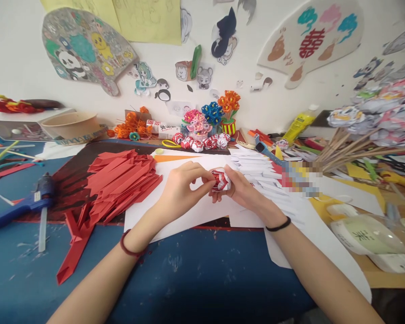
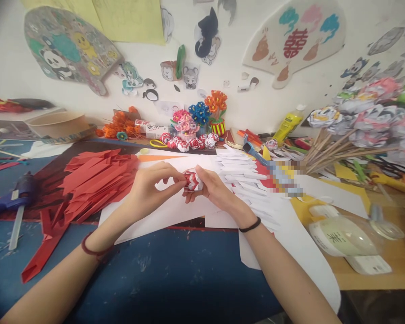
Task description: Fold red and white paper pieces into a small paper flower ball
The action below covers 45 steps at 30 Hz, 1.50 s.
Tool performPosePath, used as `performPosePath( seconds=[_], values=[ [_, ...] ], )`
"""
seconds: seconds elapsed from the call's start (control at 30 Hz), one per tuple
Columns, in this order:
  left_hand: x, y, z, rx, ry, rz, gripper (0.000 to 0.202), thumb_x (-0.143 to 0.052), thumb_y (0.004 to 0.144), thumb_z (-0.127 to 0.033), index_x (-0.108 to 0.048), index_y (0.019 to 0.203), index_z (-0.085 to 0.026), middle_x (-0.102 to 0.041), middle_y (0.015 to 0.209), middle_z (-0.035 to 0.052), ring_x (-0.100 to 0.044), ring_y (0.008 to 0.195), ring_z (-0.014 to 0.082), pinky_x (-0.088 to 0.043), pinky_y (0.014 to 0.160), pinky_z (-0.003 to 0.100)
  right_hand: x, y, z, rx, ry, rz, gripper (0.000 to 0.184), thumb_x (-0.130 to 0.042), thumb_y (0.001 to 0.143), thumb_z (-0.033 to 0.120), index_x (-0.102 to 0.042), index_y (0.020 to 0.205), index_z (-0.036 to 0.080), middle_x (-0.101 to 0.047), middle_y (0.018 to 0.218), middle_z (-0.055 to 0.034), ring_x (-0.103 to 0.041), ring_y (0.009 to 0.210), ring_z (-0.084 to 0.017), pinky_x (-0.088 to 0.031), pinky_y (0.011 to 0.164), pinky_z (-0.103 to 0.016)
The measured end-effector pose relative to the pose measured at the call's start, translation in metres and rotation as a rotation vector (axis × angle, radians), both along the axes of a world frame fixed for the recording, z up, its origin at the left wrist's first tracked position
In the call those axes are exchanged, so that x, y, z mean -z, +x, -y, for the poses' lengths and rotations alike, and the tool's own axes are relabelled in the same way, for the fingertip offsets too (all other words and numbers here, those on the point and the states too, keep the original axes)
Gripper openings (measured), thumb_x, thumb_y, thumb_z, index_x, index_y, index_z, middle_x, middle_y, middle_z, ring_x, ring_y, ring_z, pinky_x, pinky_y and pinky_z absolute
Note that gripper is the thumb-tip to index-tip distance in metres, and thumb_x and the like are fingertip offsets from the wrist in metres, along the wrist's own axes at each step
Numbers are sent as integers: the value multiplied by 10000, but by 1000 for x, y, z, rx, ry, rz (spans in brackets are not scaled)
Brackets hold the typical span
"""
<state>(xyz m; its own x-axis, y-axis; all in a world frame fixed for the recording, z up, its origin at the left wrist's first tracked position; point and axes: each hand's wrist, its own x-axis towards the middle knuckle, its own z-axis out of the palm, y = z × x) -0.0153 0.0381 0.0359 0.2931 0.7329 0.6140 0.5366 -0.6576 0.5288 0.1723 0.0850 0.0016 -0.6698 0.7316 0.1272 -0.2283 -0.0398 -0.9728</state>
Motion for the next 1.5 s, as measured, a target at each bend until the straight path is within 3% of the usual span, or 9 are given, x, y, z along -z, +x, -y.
performPosePath(
  seconds=[0.23, 0.33, 0.43, 0.57, 0.8, 1.1, 1.5],
  values=[
    [8, 10, 4, -46, 254, 54, 80, -661, 846, -118, -682, 792, -173, -659, 689, -1, -532, 643, 113, -421, 606, 241, 4, -4, 1, 130, -28, -24, 553, -489, 904, 650, -671, 752, 150, -632, 650, -20, -630, 610, -152, -538, 629, -287],
    [16, 12, 4, -106, 418, -65, 68, -652, 859, -137, -670, 804, -171, -666, 707, 14, -520, 647, 125, -420, 611, 260, 6, -6, 1, 212, -25, -29, 530, -528, 892, 630, -676, 739, 145, -622, 614, -15, -600, 560, -143, -522, 584, -274],
    [22, 12, 5, -159, 487, -200, 56, -636, 871, -152, -661, 832, -183, -673, 733, 20, -513, 653, 135, -402, 601, 272, 6, -6, 1, 240, -16, -24, 517, -547, 887, 616, -680, 734, 140, -617, 602, -15, -583, 529, -136, -513, 553, -267],
    [22, 12, 7, -155, 385, -156, 61, -620, 889, -179, -660, 844, -192, -673, 757, 23, -553, 689, 138, -429, 629, 273, 6, -7, 1, 254, 4, -19, 521, -540, 888, 619, -678, 725, 144, -605, 574, -14, -580, 524, -142, -517, 550, -275],
    [9, 14, 8, -74, 137, 21, 88, -611, 898, -174, -675, 839, -191, -677, 770, 12, -588, 721, 123, -464, 662, 248, 4, -4, 0, 240, 59, 33, 448, -549, 917, 539, -689, 777, 137, -614, 563, -16, -617, 541, -163, -523, 554, -290],
    [7, 6, 2, -39, -105, -23, 53, -653, 870, -166, -686, 833, -184, -681, 803, 5, -535, 672, 113, -417, 634, 248, 6, -4, -1, 228, 51, 38, 454, -548, 916, 545, -678, 771, 135, -628, 590, -13, -609, 525, -148, -523, 561, -285],
    [7, 4, 4, -6, 57, -125, 120, -580, 915, -178, -682, 852, -177, -663, 815, 36, -580, 762, 147, -443, 665, 259, 6, -3, -2, 260, 97, 79, 429, -564, 911, 546, -697, 904, 138, -659, 613, -20, -641, 526, -159, -541, 526, -284]
  ],
)
